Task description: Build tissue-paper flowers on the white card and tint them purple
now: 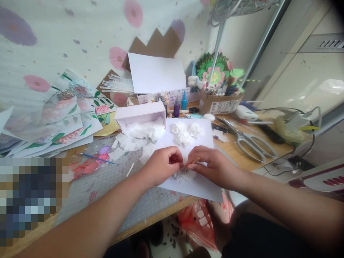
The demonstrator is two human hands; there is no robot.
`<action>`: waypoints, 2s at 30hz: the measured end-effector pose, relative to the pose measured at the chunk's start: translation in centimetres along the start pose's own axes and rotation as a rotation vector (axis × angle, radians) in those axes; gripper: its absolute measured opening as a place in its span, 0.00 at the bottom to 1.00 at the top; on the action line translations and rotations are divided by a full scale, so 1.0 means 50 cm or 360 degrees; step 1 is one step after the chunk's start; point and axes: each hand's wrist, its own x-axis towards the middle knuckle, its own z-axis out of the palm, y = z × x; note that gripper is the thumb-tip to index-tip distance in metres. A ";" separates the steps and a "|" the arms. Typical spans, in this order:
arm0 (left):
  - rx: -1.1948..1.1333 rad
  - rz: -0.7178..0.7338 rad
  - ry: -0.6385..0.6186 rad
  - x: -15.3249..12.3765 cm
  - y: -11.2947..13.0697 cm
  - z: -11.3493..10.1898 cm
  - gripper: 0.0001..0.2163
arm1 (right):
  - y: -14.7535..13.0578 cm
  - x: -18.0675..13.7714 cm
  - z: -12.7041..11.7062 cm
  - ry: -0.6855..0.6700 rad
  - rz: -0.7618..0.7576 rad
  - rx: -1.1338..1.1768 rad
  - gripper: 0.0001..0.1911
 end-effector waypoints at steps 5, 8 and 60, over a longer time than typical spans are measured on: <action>-0.0009 0.0089 -0.0079 -0.003 -0.004 -0.007 0.04 | -0.010 0.003 0.000 -0.0024 -0.0021 -0.0043 0.06; 0.0013 0.0096 -0.0125 -0.007 -0.003 -0.012 0.05 | -0.011 0.004 -0.015 0.0052 0.0009 0.0009 0.07; 0.0620 -0.0047 0.0029 0.006 -0.034 -0.167 0.07 | -0.018 0.004 -0.016 0.0217 -0.0065 0.0056 0.08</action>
